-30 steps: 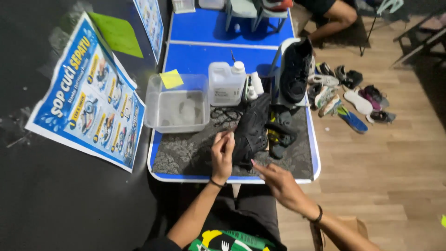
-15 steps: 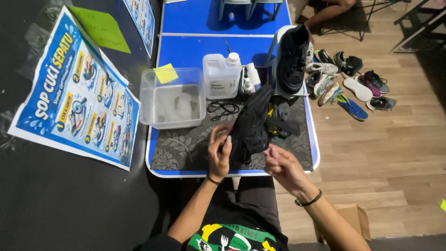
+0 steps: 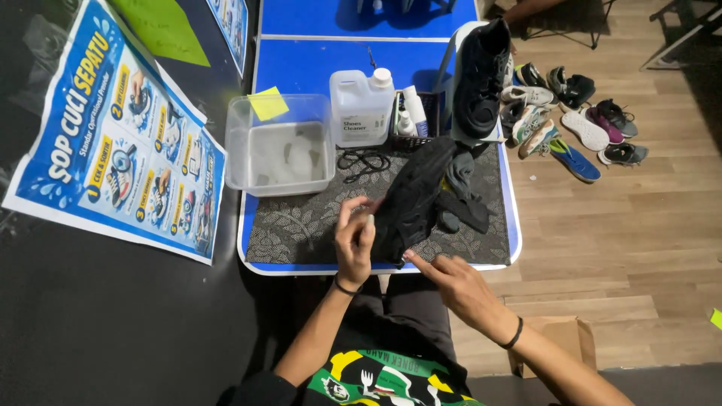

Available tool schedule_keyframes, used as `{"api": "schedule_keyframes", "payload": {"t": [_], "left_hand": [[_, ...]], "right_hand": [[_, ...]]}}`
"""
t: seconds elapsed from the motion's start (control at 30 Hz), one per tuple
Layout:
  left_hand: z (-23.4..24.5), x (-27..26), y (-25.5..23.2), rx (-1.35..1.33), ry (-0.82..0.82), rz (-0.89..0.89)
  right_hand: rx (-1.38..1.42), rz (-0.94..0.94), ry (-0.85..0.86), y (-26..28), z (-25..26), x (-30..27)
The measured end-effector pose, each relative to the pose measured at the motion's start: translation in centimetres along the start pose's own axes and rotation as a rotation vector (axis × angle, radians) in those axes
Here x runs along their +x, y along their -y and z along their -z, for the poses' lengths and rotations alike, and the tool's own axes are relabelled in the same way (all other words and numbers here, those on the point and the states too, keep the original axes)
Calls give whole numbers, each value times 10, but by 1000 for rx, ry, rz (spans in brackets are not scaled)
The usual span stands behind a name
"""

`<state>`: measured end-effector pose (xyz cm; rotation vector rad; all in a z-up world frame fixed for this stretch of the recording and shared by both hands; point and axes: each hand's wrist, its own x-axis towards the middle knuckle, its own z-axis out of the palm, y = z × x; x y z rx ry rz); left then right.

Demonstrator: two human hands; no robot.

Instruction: A person is thoroughly cleaning a black shoe using brushes, cleaning solution, and a cloth at a workstation.

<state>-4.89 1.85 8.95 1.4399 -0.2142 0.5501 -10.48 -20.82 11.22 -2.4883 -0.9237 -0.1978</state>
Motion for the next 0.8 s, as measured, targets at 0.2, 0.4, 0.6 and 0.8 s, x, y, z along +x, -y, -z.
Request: {"api": "schedule_keyframes", "payload": {"t": [0.2, 0.4, 0.6, 0.8], "left_hand": [[23, -10, 53, 65, -64, 29], [47, -2, 61, -577, -39, 273], [23, 8, 0, -1178, 21, 538], [25, -6, 47, -1078, -104, 685]], "right_hand": [[-317, 50, -152, -58, -14, -29], [306, -458, -285, -45, -11, -22], [576, -796, -683, -114, -55, -51], [214, -884, -784, -145, -87, -52]]}}
